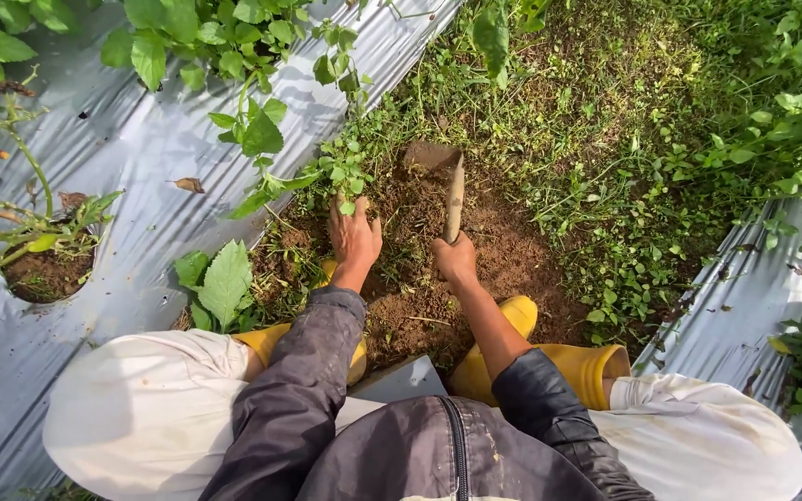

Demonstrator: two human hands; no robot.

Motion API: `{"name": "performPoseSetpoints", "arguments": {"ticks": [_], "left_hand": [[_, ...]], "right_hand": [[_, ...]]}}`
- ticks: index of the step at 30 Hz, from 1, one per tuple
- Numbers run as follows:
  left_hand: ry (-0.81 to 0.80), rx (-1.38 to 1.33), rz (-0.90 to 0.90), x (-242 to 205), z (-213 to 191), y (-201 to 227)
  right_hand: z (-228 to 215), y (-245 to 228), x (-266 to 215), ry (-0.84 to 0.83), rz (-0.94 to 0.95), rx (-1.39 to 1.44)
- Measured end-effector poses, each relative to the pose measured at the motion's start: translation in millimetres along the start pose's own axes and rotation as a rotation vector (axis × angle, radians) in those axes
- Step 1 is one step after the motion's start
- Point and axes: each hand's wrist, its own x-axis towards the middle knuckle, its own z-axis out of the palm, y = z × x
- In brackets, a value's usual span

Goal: Using a hand hoe and hands to remove weeds and loosen soil around plants in a garden bed.

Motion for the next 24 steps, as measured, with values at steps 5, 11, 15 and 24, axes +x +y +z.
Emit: {"name": "performPoseSetpoints", "arguments": {"ticks": [5,11,15,24], "left_hand": [[-0.220,0.000,-0.050,14.1,44.1,-39.5],[-0.200,-0.034,0.012,11.5,58.1,-47.4],[-0.181,-0.090,0.042,9.8,61.4,-52.0],[-0.158,-0.143,0.124,11.9,69.5,-58.3]], "right_hand": [[23.7,-1.3,13.3,0.242,0.010,0.085],[8.9,4.0,9.9,-0.003,0.000,-0.107],[32.3,0.4,3.7,0.198,-0.004,0.023],[11.9,-9.6,3.1,0.057,-0.058,-0.126]]}}
